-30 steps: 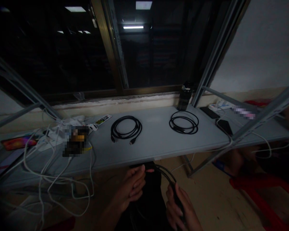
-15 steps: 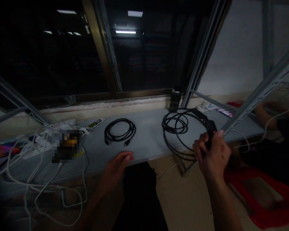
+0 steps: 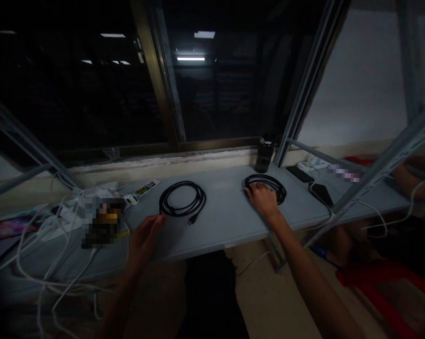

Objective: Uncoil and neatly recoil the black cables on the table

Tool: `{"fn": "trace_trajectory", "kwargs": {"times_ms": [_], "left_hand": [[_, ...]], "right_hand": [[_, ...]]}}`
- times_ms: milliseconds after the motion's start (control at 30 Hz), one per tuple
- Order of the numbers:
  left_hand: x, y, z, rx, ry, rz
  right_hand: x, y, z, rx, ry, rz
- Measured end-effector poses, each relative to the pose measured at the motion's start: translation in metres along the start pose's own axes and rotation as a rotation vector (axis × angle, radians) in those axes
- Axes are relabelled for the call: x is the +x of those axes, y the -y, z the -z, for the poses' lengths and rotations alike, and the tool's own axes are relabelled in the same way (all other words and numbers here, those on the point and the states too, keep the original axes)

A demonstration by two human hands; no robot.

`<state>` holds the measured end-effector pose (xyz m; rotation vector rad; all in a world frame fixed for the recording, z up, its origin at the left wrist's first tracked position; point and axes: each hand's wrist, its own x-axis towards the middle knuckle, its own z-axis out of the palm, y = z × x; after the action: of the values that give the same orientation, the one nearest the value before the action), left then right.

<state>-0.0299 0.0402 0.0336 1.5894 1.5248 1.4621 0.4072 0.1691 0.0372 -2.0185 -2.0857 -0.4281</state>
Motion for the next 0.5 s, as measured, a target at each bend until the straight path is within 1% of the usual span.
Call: {"fn": "trace_trajectory", "kwargs": {"times_ms": [133, 200, 267, 333, 400, 433, 500], "left_hand": [[0.001, 0.004, 0.001, -0.009, 0.004, 0.024], [0.002, 0.004, 0.001, -0.013, 0.019, 0.033], [0.002, 0.004, 0.001, -0.021, 0.026, 0.044], [0.002, 0.003, 0.000, -0.027, 0.038, 0.056], [0.002, 0.003, 0.000, -0.024, 0.055, 0.071], [0.002, 0.003, 0.000, -0.022, 0.065, 0.081], [0.002, 0.004, 0.000, -0.027, 0.079, 0.095]], "right_hand": [[0.001, 0.007, 0.005, -0.058, -0.113, 0.040], [-0.004, 0.019, 0.009, -0.032, -0.171, 0.064], [-0.015, 0.037, 0.010, 0.060, -0.189, 0.091], [-0.030, 0.056, 0.007, 0.178, -0.132, 0.102], [-0.045, 0.072, 0.000, 0.258, -0.032, 0.109], [-0.051, 0.078, -0.003, 0.276, 0.009, 0.121], [-0.059, 0.085, -0.007, 0.283, 0.045, 0.156]]}}
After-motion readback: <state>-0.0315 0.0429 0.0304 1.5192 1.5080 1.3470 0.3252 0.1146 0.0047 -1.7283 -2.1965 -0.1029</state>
